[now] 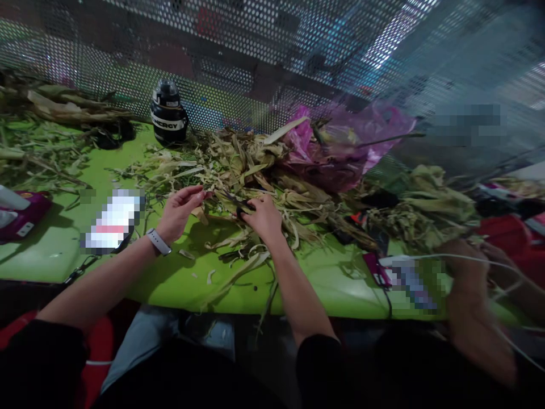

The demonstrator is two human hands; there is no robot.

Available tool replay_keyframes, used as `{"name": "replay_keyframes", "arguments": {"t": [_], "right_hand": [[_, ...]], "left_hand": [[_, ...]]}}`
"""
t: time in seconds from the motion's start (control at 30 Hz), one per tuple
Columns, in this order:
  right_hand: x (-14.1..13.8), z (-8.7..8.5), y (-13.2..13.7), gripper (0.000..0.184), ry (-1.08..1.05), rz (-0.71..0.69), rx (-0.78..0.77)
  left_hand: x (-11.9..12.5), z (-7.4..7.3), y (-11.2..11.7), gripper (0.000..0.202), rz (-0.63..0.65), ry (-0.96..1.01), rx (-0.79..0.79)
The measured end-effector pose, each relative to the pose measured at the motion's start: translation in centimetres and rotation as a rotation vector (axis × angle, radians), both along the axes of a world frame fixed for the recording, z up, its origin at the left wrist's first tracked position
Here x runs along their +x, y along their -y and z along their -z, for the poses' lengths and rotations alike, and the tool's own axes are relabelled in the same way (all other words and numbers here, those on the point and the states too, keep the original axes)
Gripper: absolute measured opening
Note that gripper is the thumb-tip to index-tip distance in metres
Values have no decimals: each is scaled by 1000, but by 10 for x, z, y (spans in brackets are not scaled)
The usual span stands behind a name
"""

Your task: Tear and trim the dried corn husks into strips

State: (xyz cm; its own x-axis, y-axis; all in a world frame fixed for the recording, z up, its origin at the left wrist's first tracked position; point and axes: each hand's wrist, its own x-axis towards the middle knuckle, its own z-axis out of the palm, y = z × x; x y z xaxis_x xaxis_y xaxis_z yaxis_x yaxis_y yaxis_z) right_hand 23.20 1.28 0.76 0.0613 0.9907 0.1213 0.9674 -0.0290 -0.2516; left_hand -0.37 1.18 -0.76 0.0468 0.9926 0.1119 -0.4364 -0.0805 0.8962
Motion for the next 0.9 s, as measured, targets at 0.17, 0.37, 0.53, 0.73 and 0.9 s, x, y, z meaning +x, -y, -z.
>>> {"name": "replay_keyframes", "arguments": {"t": [0.17, 0.37, 0.53, 0.73, 0.9], "right_hand": [[12, -4, -6, 27, -80, -3, -103], [13, -9, -4, 49, -618, -115, 19], [-27, -12, 7, 55, -1050, -250, 45], [-43, -11, 10, 44, -1470, -229, -357], [-49, -13, 6, 36, -1638, -154, -458]], "left_hand": [[3, 1, 2, 29, 62, -3, -24], [9, -1, 9, 41, 135, -39, -64], [10, -4, 12, 46, 308, -207, -64], [9, -9, 16, 39, 423, -234, 28], [4, -14, 14, 33, 391, -238, 79]]}}
